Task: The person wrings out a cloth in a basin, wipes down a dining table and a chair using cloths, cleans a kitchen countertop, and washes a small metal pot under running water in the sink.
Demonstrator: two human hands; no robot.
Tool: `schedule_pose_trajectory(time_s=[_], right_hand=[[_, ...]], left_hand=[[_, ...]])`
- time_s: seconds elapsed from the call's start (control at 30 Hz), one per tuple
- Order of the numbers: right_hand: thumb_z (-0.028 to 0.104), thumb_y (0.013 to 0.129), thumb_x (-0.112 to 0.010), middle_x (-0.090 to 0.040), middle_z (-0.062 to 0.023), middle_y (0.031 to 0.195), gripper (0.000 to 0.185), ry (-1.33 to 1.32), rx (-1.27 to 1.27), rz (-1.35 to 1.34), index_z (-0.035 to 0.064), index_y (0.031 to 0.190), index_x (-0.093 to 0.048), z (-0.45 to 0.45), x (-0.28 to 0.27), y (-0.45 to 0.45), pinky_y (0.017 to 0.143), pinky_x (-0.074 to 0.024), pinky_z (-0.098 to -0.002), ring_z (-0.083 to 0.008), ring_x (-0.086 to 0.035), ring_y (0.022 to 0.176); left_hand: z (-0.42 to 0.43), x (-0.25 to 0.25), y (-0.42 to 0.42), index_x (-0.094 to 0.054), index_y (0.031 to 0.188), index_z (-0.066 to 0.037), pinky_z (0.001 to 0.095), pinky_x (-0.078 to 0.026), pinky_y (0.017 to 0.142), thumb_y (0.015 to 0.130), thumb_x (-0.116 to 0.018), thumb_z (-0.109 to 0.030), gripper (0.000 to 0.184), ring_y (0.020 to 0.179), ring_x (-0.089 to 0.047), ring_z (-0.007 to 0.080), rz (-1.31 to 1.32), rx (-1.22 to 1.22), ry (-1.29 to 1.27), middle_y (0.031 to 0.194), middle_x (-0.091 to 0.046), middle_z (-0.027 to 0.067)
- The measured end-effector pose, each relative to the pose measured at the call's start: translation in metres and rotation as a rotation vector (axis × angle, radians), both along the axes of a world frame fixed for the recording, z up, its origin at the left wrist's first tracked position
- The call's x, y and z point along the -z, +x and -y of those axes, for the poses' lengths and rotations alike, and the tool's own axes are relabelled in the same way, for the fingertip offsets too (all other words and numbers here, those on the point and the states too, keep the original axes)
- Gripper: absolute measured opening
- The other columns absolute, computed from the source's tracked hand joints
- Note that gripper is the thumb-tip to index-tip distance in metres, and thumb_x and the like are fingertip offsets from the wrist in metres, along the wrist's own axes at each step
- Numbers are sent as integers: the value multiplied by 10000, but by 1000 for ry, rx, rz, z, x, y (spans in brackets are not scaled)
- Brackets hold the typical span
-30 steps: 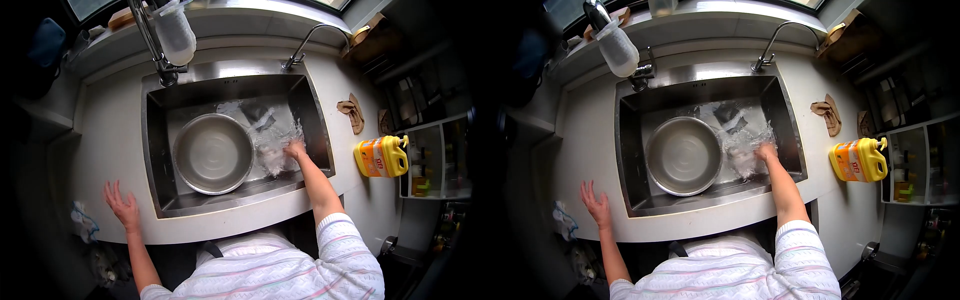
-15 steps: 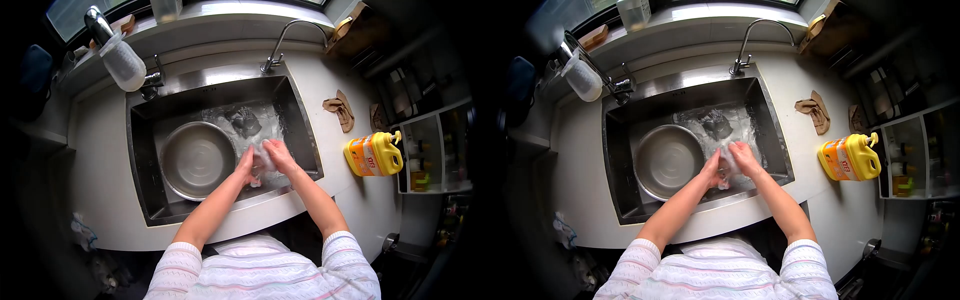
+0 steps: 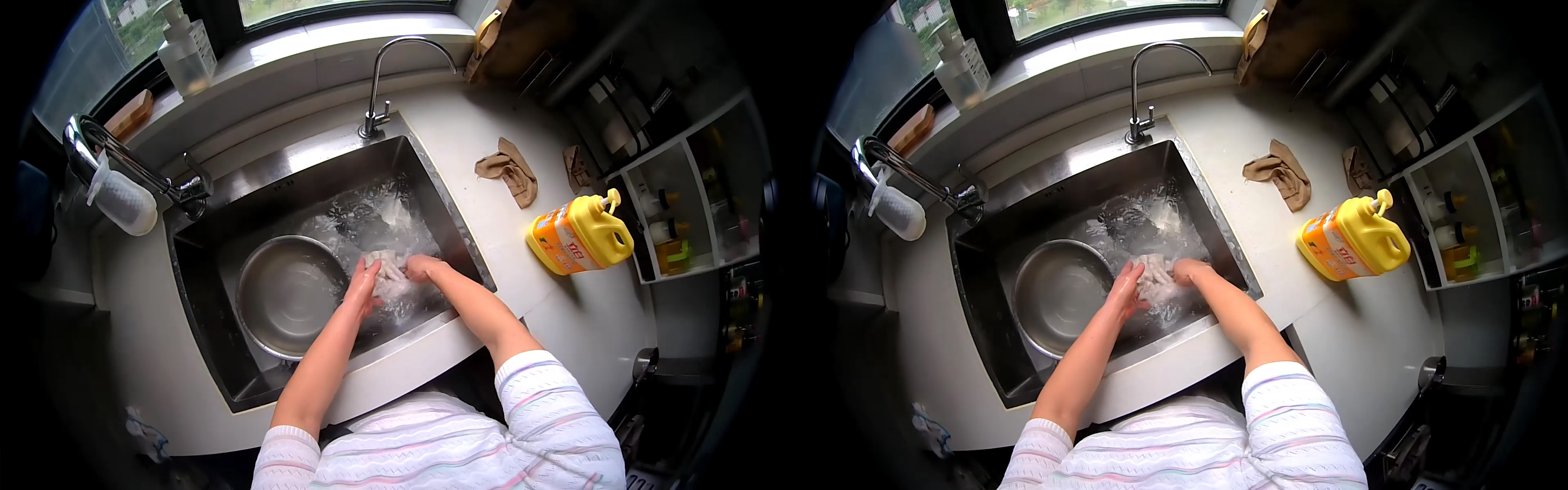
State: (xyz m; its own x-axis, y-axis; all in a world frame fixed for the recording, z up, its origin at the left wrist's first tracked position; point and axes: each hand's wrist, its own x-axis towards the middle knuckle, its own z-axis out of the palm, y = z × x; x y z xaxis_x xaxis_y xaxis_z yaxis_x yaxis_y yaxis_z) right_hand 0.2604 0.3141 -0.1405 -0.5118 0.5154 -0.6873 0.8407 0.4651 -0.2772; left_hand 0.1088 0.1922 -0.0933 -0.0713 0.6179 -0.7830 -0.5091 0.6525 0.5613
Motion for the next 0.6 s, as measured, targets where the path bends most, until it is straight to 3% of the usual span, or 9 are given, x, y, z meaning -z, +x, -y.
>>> schedule_pose_trajectory(time_s=[0.07, 0.1, 0.17, 0.23, 0.33, 0.37, 0.4, 0.47, 0.6], right_hand=[[193, 777, -501, -618, -202, 1059, 299, 63, 131, 133, 26, 965, -661, -8, -24, -5, 840, -472, -426, -327, -593, 1025], [228, 787, -508, -636, -216, 952, 287, 71, 236, -108, 12, 900, -659, -15, -9, -4, 776, -475, -421, -338, -617, 940], [275, 802, -513, -629, -231, 860, 308, -123, 440, -422, 4, 869, -644, 9, -68, -29, 709, -463, -422, -371, -613, 835], [322, 872, -467, -609, -228, 767, 329, -11, 452, -806, 28, 842, -610, 42, -99, -46, 663, -449, -444, -393, -600, 738], [299, 900, -484, -612, -164, 684, 299, 369, 326, -808, 37, 779, -562, 60, -93, -53, 583, -442, -434, -343, -604, 638], [309, 906, -448, -624, -200, 768, 301, 469, 299, -701, 55, 801, -570, 51, -70, -44, 626, -460, -482, -421, -590, 714], [330, 900, -420, -627, -207, 798, 338, 453, 343, -416, 50, 827, -594, 36, -69, -33, 680, -467, -499, -410, -601, 762], [321, 874, -423, -625, -218, 836, 353, 431, 530, -398, 37, 827, -628, 6, -48, -6, 735, -460, -503, -413, -593, 825], [251, 857, -512, -609, -201, 937, 273, 324, 335, -652, 3, 800, -611, 11, -96, 2, 734, -474, -429, -382, -593, 830]], left_hand=[[-1, -13, -2, -62, 1449, -200, 670, -349, 844, 877, -495, -455, 762, 1242, -366, 405, 51, -20, -7, 1470, -226, 118], [-2, -19, -1, -88, 1446, -189, 679, -349, 838, 880, -487, -459, 744, 1246, -357, 411, 55, -44, -21, 1465, -230, 127], [-7, -25, 0, -166, 1425, -154, 680, -362, 827, 881, -493, -448, 700, 1233, -369, 415, 170, -61, -31, 1431, -272, 159], [-16, -20, -3, -270, 1387, -104, 663, -385, 820, 875, -519, -420, 651, 1201, -410, 410, 386, -59, -16, 1372, -347, 205], [-27, 76, 11, -461, 1241, -76, 574, -475, 742, 879, -525, -389, 483, 1008, -557, 354, 650, -411, 193, 1161, -525, 188], [-27, 44, 16, -528, 1154, -70, 478, -516, 675, 876, -528, -340, 387, 894, -596, 291, 278, -284, 204, 1038, -579, 128], [-22, 9, 8, -502, 1191, -77, 482, -515, 675, 885, -513, -340, 403, 912, -588, 294, 197, -189, 198, 1069, -568, 131], [-10, -46, -5, -452, 1265, -92, 490, -514, 677, 903, -481, -340, 440, 948, -572, 301, 47, 1, 182, 1132, -548, 137], [7, -50, -11, -304, 1376, -71, 528, -508, 712, 890, -489, -411, 621, 997, -554, 338, -131, -34, 0, 1245, -478, 160]])
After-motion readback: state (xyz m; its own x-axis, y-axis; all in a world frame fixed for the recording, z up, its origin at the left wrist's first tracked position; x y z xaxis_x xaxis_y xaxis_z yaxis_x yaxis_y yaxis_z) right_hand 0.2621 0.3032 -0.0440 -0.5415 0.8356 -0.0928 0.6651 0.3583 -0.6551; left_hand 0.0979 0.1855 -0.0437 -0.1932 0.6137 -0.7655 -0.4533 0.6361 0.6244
